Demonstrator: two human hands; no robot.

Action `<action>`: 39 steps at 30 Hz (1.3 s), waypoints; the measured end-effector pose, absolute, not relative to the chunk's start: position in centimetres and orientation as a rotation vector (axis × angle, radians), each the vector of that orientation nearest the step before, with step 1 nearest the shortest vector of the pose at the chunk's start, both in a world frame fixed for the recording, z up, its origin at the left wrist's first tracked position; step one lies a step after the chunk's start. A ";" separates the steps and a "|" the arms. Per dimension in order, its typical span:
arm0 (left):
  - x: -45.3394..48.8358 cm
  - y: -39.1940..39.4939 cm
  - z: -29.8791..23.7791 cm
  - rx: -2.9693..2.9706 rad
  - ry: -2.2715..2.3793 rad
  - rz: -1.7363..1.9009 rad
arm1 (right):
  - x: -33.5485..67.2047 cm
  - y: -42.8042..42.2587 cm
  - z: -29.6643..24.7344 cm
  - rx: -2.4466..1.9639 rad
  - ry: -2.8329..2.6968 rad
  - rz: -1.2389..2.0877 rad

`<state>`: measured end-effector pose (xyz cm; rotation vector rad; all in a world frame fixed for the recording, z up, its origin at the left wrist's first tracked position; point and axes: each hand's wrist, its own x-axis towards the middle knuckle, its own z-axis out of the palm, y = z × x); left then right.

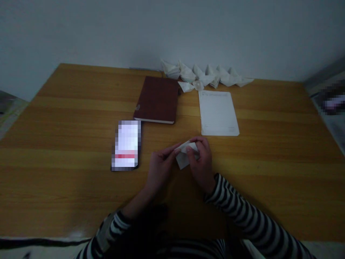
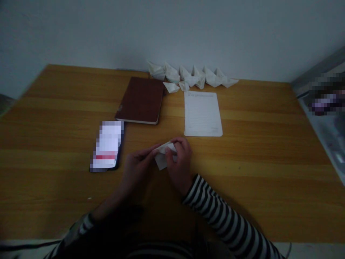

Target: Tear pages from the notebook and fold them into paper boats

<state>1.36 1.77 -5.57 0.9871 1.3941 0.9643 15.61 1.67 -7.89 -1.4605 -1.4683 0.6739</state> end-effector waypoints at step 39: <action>2.1 1.6 -5.5 0.717 1.158 0.997 | 16.1 1.9 -8.0 -1.423 -1.203 0.707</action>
